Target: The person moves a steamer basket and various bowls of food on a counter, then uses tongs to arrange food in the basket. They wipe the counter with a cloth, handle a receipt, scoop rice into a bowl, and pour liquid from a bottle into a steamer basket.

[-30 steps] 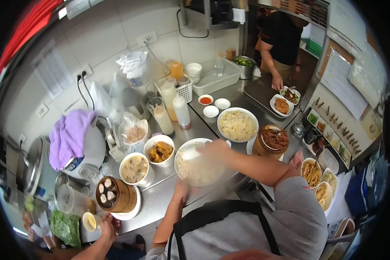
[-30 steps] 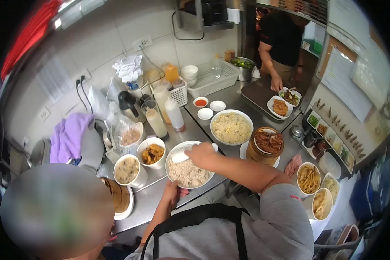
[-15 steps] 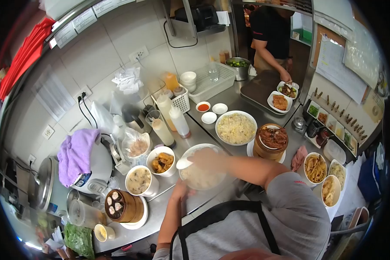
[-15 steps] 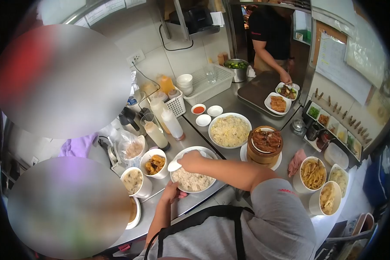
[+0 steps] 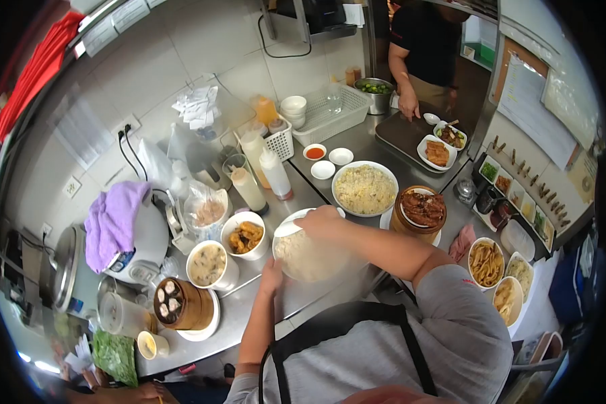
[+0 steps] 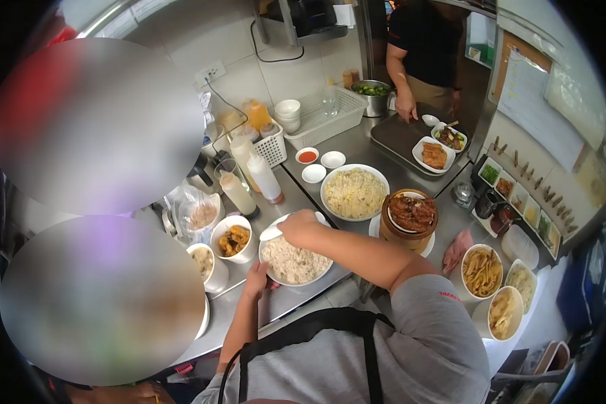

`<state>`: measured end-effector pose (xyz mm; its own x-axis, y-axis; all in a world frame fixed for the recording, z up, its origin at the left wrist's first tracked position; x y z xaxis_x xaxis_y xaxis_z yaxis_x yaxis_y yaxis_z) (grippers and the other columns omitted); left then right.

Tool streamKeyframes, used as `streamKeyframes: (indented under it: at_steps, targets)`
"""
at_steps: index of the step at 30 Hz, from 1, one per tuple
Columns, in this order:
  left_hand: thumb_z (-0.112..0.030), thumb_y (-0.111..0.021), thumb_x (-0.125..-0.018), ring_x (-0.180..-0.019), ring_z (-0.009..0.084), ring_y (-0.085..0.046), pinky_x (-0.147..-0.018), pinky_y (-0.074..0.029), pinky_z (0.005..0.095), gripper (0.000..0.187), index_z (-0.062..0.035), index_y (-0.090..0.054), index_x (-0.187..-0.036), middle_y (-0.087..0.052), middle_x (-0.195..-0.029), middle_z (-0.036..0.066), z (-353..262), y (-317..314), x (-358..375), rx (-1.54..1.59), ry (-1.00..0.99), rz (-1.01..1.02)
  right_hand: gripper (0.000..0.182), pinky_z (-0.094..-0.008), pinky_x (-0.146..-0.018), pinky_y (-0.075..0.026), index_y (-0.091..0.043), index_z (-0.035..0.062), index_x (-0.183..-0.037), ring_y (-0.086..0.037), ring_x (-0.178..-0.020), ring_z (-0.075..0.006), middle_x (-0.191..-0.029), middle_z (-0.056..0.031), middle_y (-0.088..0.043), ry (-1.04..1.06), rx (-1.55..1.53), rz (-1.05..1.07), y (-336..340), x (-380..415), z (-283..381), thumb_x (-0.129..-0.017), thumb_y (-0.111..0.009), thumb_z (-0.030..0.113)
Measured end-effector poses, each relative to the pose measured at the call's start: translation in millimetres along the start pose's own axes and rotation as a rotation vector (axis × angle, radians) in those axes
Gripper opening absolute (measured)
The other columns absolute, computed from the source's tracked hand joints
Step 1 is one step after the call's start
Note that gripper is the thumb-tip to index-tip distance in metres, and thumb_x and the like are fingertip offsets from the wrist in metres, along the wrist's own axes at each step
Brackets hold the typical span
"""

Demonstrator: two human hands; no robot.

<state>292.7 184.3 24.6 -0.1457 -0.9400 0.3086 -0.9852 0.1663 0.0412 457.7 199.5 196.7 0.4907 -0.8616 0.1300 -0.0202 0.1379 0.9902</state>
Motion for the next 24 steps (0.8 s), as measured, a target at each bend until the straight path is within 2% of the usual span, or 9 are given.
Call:
streamKeyframes:
  at_steps: [5,8,10,12,13,15,17,21,24]
  targets:
    - [-0.021,-0.034,-0.086,-0.042,0.015,-0.053,-0.035,-0.043,0.0242,0.026,-0.0021,-0.046,-0.098,-0.056,-0.065,0.01,-4.1,3.4,-6.7,-0.036,-0.044,-0.076,0.028,-0.0393,-0.067,-0.045,-0.054,0.0143,-0.102,-0.058,-0.084,-0.0267,-0.09,-0.0119,-0.059,0.041,0.051,0.016,-41.8,-2.3,9.9,-0.076,-0.043,0.015]
    - [-0.021,-0.034,-0.086,-0.04,0.0136,-0.05,-0.034,-0.041,0.0237,0.027,-0.0011,-0.049,-0.096,-0.055,-0.064,0.008,32.9,17.5,-41.0,-0.303,-0.557,-0.198,0.038,-0.0399,-0.068,-0.045,-0.048,0.0169,-0.113,-0.058,-0.084,-0.0263,-0.092,-0.0115,-0.059,-0.008,0.004,-0.022,-18.7,8.3,-3.2,-0.075,-0.044,0.013]
    - [-0.021,-0.037,-0.085,-0.051,0.0127,-0.051,-0.045,-0.042,0.0246,0.028,0.0001,-0.051,-0.097,-0.056,-0.07,0.008,9.5,9.9,-17.2,-0.196,-0.243,-0.164,0.05,-0.0407,-0.063,-0.046,-0.038,0.023,-0.122,-0.058,-0.079,-0.0284,-0.093,-0.0143,-0.055,-0.111,0.023,0.016,2.1,21.3,-9.2,-0.075,-0.041,0.007]
    - [-0.023,-0.036,-0.085,-0.04,0.0126,-0.048,-0.034,-0.037,0.0246,0.029,-0.0001,-0.048,-0.1,-0.054,-0.064,0.008,14.3,7.7,-17.2,-0.085,-0.358,-0.211,0.055,-0.0395,-0.064,-0.045,-0.035,0.0231,-0.123,-0.057,-0.076,-0.0295,-0.09,-0.015,-0.056,-0.169,0.005,0.02,-24.6,11.6,-31.7,-0.072,-0.041,0.004]
    - [-0.024,-0.037,-0.086,-0.042,0.013,-0.048,-0.035,-0.038,0.0242,0.031,0.0,-0.045,-0.105,-0.053,-0.063,0.008,7.9,7.9,-4.9,-0.005,-0.19,-0.159,0.055,-0.04,-0.067,-0.044,-0.035,0.023,-0.124,-0.057,-0.079,-0.0301,-0.091,-0.0159,-0.056,-0.172,0.033,0.074,-37.1,8.6,-36.3,-0.072,-0.042,0.004]
    - [-0.028,-0.04,-0.086,-0.045,0.013,-0.049,-0.038,-0.04,0.0231,0.042,-0.0007,-0.036,-0.117,-0.053,-0.064,0.009,-13.5,13.5,26.6,0.026,-0.029,-0.212,0.052,-0.0412,-0.072,-0.044,-0.034,0.0233,-0.124,-0.056,-0.085,-0.0306,-0.094,-0.0164,-0.055,-0.195,-0.039,0.123,-70.2,2.2,-45.1,-0.075,-0.037,0.006]
    - [-0.027,-0.045,-0.084,-0.051,0.0121,-0.052,-0.043,-0.042,0.0239,0.043,-0.0035,-0.036,-0.119,-0.054,-0.074,0.009,-27.5,30.8,51.4,-0.101,-0.11,-0.257,0.054,-0.041,-0.073,-0.043,-0.031,0.0238,-0.126,-0.055,-0.086,-0.0316,-0.098,-0.0166,-0.053,-0.189,0.008,0.139,-70.0,2.0,-40.6,-0.075,-0.036,0.005]
    - [-0.026,-0.049,-0.081,-0.049,0.0124,-0.052,-0.046,-0.041,0.0228,0.029,-0.0042,-0.051,-0.101,-0.053,-0.063,0.005,-52.0,93.0,133.8,0.144,-0.267,-0.598,0.057,-0.0404,-0.075,-0.042,-0.03,0.0225,-0.126,-0.053,-0.088,-0.0315,-0.099,-0.0165,-0.052,-0.184,0.039,0.129,-67.0,3.2,-34.8,-0.072,-0.04,0.007]
    - [-0.021,-0.048,-0.082,-0.052,0.007,-0.049,-0.043,-0.036,0.018,0.019,-0.0086,-0.053,-0.095,-0.052,-0.068,0.002,-30.3,169.7,196.9,0.121,-0.14,-0.993,0.06,-0.0397,-0.077,-0.041,-0.033,0.02,-0.125,-0.05,-0.091,-0.0319,-0.095,-0.0173,-0.051,-0.122,-0.029,0.101,-67.5,1.4,-42.7,-0.067,-0.05,0.01]
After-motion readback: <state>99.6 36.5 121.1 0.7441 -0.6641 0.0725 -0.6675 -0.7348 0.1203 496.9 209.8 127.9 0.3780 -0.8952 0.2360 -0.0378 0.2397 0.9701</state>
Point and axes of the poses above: each hand's wrist, its own x-axis away from the middle knuckle, its own y-axis out of the back of the hand, z = x × y, the point moved 4 cm from there along -x, towards the middle knuckle
